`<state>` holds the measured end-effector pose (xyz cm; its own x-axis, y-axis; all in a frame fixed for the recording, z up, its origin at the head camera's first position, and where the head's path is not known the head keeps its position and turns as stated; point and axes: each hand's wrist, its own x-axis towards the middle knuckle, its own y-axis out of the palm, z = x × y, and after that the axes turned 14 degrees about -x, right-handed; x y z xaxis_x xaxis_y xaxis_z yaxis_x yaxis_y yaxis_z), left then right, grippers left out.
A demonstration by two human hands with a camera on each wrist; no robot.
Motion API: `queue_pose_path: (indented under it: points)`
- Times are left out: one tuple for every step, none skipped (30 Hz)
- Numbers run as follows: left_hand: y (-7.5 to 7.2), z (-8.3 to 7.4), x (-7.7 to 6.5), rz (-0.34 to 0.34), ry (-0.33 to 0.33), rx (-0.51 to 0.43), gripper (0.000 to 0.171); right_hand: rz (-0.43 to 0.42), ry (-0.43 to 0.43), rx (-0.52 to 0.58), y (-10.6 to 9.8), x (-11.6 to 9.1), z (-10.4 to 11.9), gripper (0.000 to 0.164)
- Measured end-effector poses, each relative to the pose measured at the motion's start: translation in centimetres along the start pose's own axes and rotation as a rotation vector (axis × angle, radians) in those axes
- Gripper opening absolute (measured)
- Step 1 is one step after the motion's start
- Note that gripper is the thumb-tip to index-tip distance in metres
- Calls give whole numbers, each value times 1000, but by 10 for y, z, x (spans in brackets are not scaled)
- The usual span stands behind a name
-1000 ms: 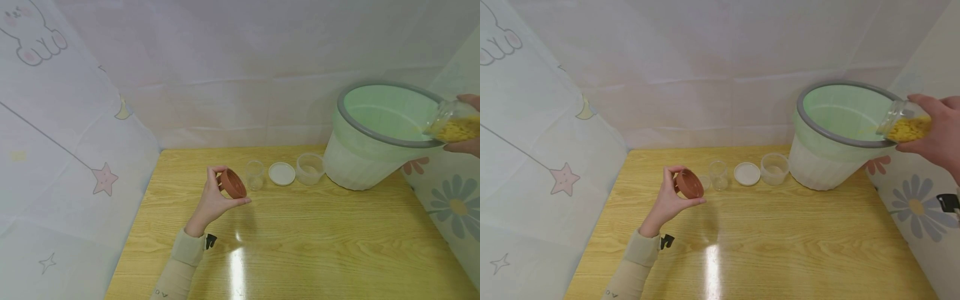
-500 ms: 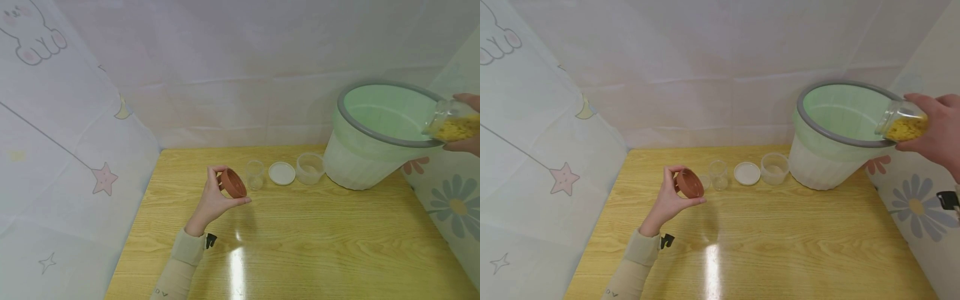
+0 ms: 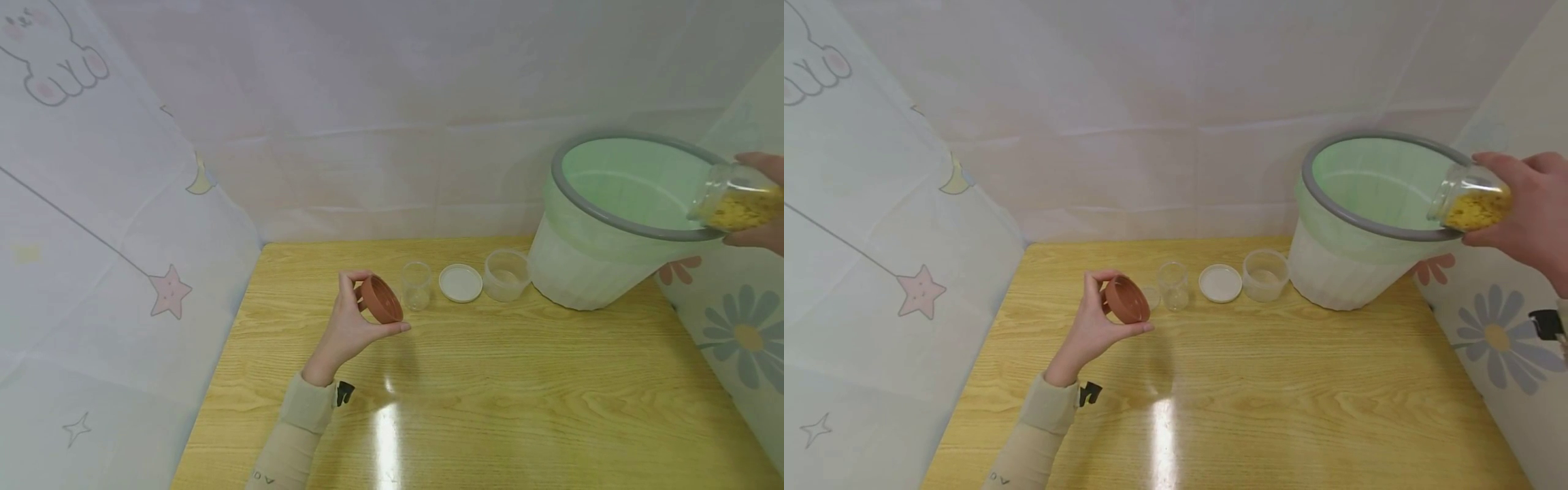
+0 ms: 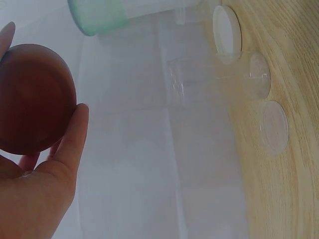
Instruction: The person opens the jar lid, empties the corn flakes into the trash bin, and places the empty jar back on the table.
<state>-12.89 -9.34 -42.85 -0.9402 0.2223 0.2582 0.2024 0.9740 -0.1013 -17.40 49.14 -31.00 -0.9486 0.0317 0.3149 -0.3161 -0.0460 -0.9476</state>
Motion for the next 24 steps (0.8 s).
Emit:
queue_pose_path:
  points:
    - [0,0,0,-2,1,0,93,-12,-14,5,-1,-1,2,125]
    - [0,0,0,-3,0,-3,93,-18,-19,21,-2,-1,5,123]
    - [0,0,0,-3,-1,-4,94,-22,-24,41,-3,-2,7,122]
    - [1,0,0,-3,0,-4,93,-14,-22,43,-3,-2,8,121]
    - [1,1,-1,-1,-3,-8,94,-9,-21,54,-4,-2,10,120]
    - [1,1,-1,-1,-2,-8,94,-5,-20,48,-5,-3,11,119]
    - [1,1,-1,0,-5,-8,94,-15,-25,64,-5,-2,12,118]
    - [1,1,-1,1,-4,-8,94,-18,-24,75,-5,-2,12,117]
    - [1,1,-1,1,-4,-6,94,-21,-27,70,-5,-2,13,117]
    - [1,1,-1,1,-3,-7,94,-29,-34,66,-6,-2,12,118]
    - [1,1,-1,0,-3,-8,94,-41,-40,71,-6,-2,12,118]
    - [1,2,-1,-2,-1,-4,94,-42,-39,62,-6,-2,12,119]
    - [1,2,-1,-4,0,-4,94,-47,-40,59,-6,-2,12,119]
    - [1,2,-1,-5,2,-4,94,-43,-34,44,-6,-2,13,120]
    - [1,2,-1,-7,2,-4,94,-42,-34,41,-7,-2,13,120]
    - [1,2,-1,-7,2,-4,93,-37,-31,34,-7,-3,14,120]
    - [1,3,-1,-8,2,-4,93,-30,-25,31,-7,-3,14,120]
    - [1,3,-1,-8,3,-3,93,-23,-21,30,-8,-3,15,119]
    - [1,3,-1,-8,3,-4,93,-19,-19,35,-9,-3,16,119]
    - [1,3,-1,-7,3,-4,93,-18,-20,41,-9,-3,16,119]
    - [1,3,-1,-7,4,-5,93,-18,-21,44,-9,-3,17,119]
    - [2,3,-1,-7,3,-4,93,-12,-17,40,-9,-4,17,119]
    - [2,3,-1,-6,2,-7,93,-18,-22,50,-9,-4,17,119]
    - [2,3,-1,-6,2,-7,93,-27,-30,54,-9,-3,16,119]
